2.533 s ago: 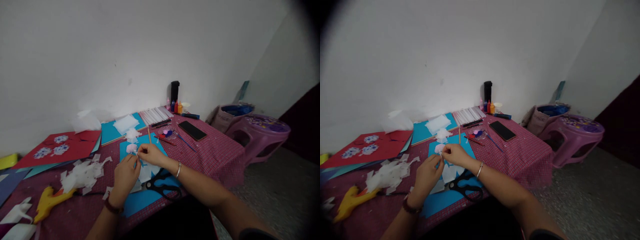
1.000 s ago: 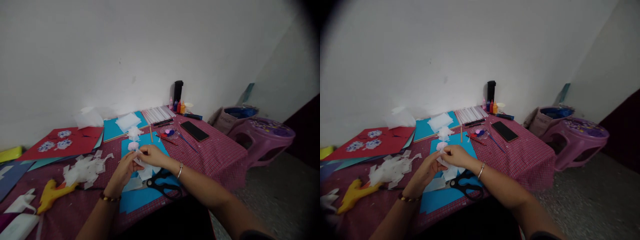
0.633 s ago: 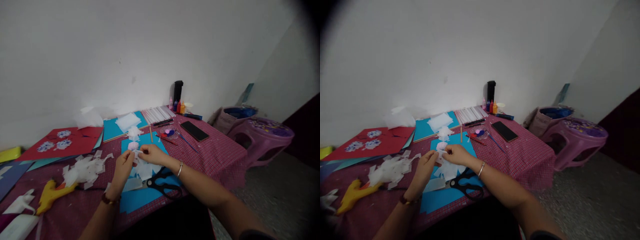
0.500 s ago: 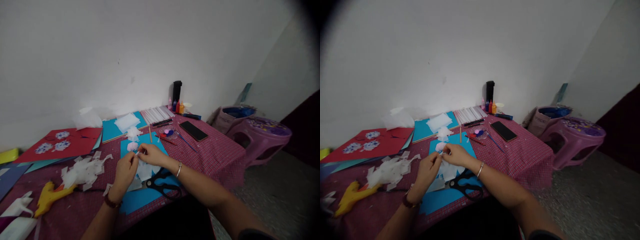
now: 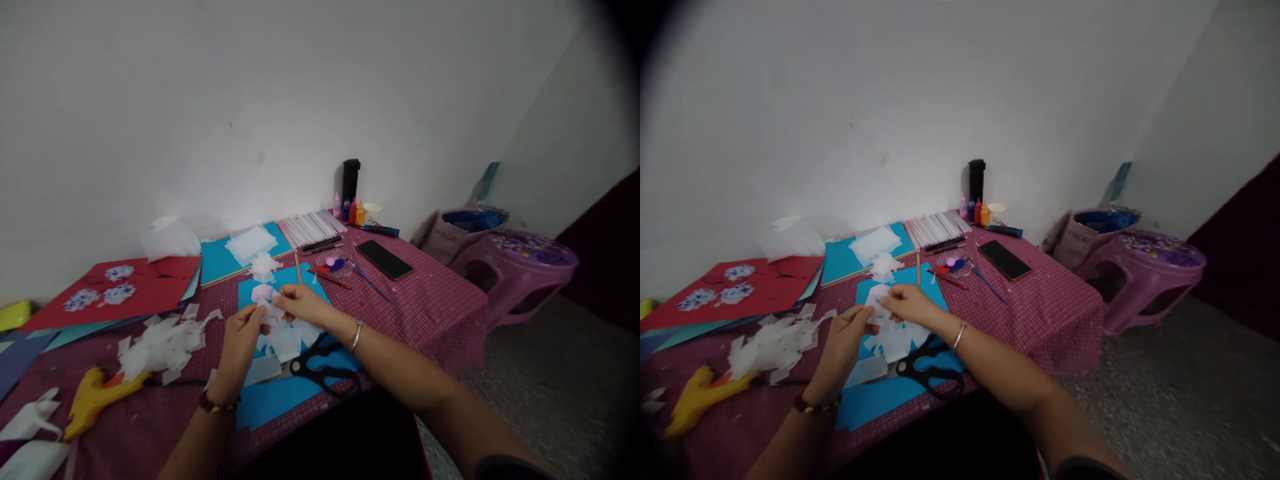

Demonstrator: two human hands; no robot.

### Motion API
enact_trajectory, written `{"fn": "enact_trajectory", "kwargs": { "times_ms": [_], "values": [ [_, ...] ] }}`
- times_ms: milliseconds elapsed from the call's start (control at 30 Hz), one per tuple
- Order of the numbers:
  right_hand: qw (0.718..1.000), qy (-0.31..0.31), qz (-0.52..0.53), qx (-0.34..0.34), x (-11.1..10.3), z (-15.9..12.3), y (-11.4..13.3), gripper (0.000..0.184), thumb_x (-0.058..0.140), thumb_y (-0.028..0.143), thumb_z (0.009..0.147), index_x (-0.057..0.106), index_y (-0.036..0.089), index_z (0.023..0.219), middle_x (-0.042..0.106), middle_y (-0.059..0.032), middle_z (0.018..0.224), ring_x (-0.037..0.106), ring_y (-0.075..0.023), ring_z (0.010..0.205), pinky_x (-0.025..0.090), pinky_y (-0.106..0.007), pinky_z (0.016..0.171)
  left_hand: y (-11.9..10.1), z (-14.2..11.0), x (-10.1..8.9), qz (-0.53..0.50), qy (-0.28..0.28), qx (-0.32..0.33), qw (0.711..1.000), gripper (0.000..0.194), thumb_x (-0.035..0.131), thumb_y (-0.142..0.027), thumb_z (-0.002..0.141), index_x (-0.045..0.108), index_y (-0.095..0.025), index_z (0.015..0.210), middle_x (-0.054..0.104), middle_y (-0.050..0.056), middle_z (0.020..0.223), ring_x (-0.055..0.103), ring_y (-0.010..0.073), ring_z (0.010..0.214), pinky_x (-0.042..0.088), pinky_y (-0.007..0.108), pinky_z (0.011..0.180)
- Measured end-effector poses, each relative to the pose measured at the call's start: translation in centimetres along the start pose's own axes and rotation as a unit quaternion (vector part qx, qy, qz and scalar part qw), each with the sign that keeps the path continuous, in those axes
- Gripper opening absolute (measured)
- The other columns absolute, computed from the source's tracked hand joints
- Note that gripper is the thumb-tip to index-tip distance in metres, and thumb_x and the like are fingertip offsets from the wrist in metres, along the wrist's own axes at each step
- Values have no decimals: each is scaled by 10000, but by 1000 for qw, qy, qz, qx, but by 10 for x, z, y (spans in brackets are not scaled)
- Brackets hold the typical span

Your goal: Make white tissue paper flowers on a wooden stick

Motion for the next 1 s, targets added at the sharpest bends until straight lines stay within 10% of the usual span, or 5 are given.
{"fn": "enact_trajectory", "kwargs": {
  "times_ms": [1000],
  "values": [
    [992, -101, 78, 24, -12, 6, -2, 216, 560, 199, 803, 448, 164, 622, 503, 70, 453, 447, -48, 375, 354, -145, 383, 6, 10, -2, -214, -62, -86, 971, 293, 775, -358, 572, 562, -158, 599, 532, -67, 469, 482, 68, 416, 367, 193, 439]
  ]
}}
Point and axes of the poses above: each hand's wrist, its own z-axis towards the middle knuckle, its own x-axis out of the palm, y = z × x, the point moved 2 cm from there along z, towards the middle knuckle
